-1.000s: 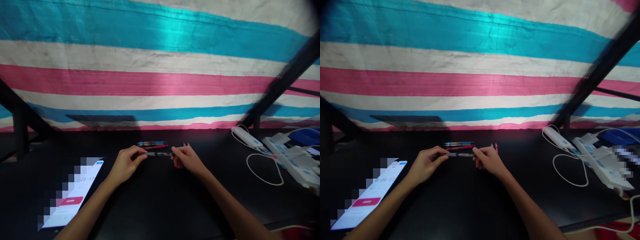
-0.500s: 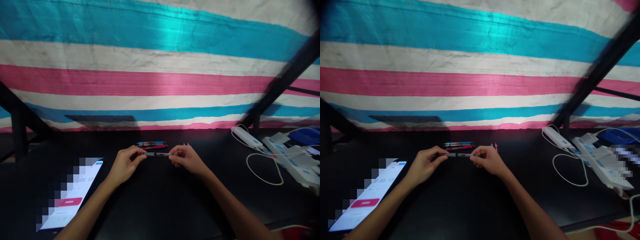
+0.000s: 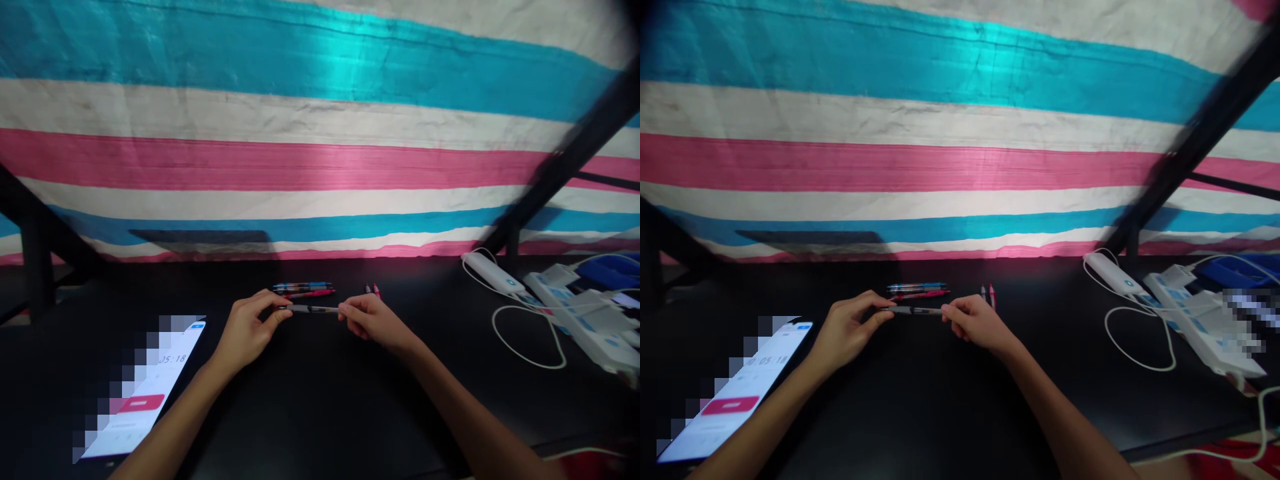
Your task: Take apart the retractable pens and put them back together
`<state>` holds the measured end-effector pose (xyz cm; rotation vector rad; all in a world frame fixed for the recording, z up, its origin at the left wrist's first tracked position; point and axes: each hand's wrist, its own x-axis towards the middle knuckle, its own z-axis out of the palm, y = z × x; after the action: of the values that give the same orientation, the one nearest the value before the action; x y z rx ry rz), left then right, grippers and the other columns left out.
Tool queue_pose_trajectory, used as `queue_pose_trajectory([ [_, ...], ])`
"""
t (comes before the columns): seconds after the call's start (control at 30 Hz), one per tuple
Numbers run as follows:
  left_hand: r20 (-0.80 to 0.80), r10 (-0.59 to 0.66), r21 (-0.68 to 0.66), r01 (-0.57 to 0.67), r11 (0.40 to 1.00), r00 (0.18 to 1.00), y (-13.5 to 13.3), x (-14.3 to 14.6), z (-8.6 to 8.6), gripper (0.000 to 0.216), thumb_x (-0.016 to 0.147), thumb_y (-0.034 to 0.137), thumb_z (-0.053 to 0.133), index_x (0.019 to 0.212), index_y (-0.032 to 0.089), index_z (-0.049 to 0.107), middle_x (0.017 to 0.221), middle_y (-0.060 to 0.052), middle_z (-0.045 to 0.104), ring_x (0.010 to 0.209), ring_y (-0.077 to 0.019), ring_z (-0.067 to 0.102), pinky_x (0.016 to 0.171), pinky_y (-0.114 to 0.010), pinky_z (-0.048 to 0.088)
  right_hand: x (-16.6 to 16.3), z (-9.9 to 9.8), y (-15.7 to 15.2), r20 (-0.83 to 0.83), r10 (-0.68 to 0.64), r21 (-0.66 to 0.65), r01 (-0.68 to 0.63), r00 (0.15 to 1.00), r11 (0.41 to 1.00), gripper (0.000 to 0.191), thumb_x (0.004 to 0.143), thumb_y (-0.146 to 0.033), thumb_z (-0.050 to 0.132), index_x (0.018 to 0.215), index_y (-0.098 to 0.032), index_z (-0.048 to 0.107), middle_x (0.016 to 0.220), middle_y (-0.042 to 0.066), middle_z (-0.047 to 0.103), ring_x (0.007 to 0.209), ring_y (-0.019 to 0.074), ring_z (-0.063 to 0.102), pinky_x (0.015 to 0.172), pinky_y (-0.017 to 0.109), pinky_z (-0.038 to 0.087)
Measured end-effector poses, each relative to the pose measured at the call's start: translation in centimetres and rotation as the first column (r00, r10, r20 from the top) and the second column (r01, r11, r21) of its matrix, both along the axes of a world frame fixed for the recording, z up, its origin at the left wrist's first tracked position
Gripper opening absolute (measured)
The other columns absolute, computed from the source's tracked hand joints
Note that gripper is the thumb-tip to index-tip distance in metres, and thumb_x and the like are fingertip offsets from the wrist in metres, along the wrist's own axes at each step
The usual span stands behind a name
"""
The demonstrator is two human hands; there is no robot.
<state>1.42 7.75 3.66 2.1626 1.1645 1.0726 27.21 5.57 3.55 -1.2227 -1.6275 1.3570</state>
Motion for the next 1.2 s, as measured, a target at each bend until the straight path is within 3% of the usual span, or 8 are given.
queue_pose_trajectory([
  [0.17, 0.04, -0.077, -0.19, 0.083, 0.978, 0.996, -0.1, 0.4, 0.6, 0.021, 0.088, 0.037, 0.055, 0.093, 0.018, 0.063, 0.079, -0.002, 0.064, 0.073, -0.0159, 0.059, 0.065, -0.025, 0.044, -0.1, 0.0, 0.0, 0.002, -0.074, 0.186, 0.072, 0.997, 0.98, 0.022, 0.086, -0.039, 0.057, 0.088, -0.018, 0.065, 0.06, -0.001, 0.057, 0.048, 0.0098, 0.051, 0.045, 0.02, 0.038],
  [0.37, 0.047, -0.137, -0.335, 0.145, 0.931, 0.99, -0.2, 0.6, 1.5, 0.04, 0.092, 0.041, 0.043, 0.065, 0.016, 0.058, 0.059, 0.002, 0.054, 0.057, -0.0117, 0.049, 0.055, -0.021, 0.038, -0.2, 0.2, -0.2, 0.168, -0.194, 0.653, 0.038, 0.966, 0.757, 0.019, 0.086, -0.031, 0.061, 0.1, -0.026, 0.071, 0.089, 0.005, 0.07, 0.079, 0.0195, 0.063, 0.076, 0.032, 0.048],
  [0.53, 0.076, -0.128, -0.365, 0.147, 0.919, 0.989, 0.3, 0.2, 0.7, 0.034, 0.089, 0.041, 0.05, 0.069, 0.016, 0.061, 0.059, 0.002, 0.054, 0.056, -0.0117, 0.051, 0.054, -0.022, 0.039, -0.4, -0.1, -0.3, 0.166, -0.178, 0.7, 0.011, 0.97, 0.714, 0.021, 0.085, -0.032, 0.061, 0.103, -0.028, 0.072, 0.09, 0.006, 0.072, 0.08, 0.0222, 0.062, 0.076, 0.035, 0.048],
  [0.7, 0.022, 0.002, -0.121, 0.0, 0.993, 1.0, 0.0, 0.2, 0.3, 0.015, 0.085, 0.028, 0.057, 0.088, 0.018, 0.068, 0.08, -0.003, 0.068, 0.074, -0.0173, 0.062, 0.065, -0.026, 0.046, -0.9, -0.1, -0.6, 0.16, -0.197, 0.536, 0.082, 0.967, 0.84, 0.022, 0.086, -0.038, 0.059, 0.088, -0.022, 0.074, 0.064, 0.003, 0.065, 0.057, 0.0159, 0.056, 0.056, 0.028, 0.042],
  [0.87, -0.02, -0.025, 0.263, 0.03, 0.964, 0.999, -1.0, 0.7, 0.8, 0.012, 0.086, 0.015, 0.057, 0.09, 0.018, 0.068, 0.084, -0.005, 0.067, 0.079, -0.0171, 0.061, 0.072, -0.029, 0.049, -1.0, -0.1, -0.4, -0.097, -0.075, 0.092, 0.084, 0.992, 0.992, 0.04, 0.087, -0.044, 0.055, 0.059, -0.016, 0.061, 0.047, -0.002, 0.05, 0.043, 0.0082, 0.042, 0.044, 0.022, 0.028],
  [1.03, -0.111, -0.045, 0.469, 0.092, 0.879, 0.993, -1.5, 1.1, 0.9, 0.022, 0.084, 0.004, 0.056, 0.099, 0.017, 0.066, 0.083, -0.005, 0.066, 0.079, -0.0163, 0.057, 0.072, -0.03, 0.049, -0.3, -0.3, -0.1, -0.379, -0.023, -0.34, -0.116, 0.925, 0.933, 0.034, 0.082, -0.043, 0.063, 0.076, -0.01, 0.067, 0.041, -0.006, 0.042, 0.036, 0.0038, 0.028, 0.04, 0.021, 0.015],
  [1.1, -0.122, -0.056, 0.491, 0.11, 0.864, 0.991, -1.5, 1.2, 0.8, 0.024, 0.084, 0.003, 0.056, 0.101, 0.017, 0.064, 0.084, -0.006, 0.066, 0.08, -0.0166, 0.056, 0.072, -0.031, 0.049, -0.1, -0.3, 0.0, -0.445, -0.028, -0.401, -0.171, 0.895, 0.9, 0.033, 0.08, -0.041, 0.065, 0.077, -0.008, 0.068, 0.041, -0.007, 0.042, 0.036, 0.0029, 0.026, 0.04, 0.02, 0.014],
  [1.2, -0.11, -0.078, 0.466, 0.121, 0.877, 0.991, -1.4, 1.3, 0.5, 0.019, 0.084, 0.006, 0.058, 0.098, 0.017, 0.064, 0.085, -0.005, 0.066, 0.081, -0.0164, 0.057, 0.074, -0.031, 0.05, -0.2, -0.3, 0.3, -0.512, -0.121, -0.383, -0.1, 0.85, 0.918, 0.031, 0.078, -0.038, 0.069, 0.068, -0.01, 0.065, 0.044, -0.005, 0.044, 0.038, 0.003, 0.03, 0.041, 0.02, 0.016],
])
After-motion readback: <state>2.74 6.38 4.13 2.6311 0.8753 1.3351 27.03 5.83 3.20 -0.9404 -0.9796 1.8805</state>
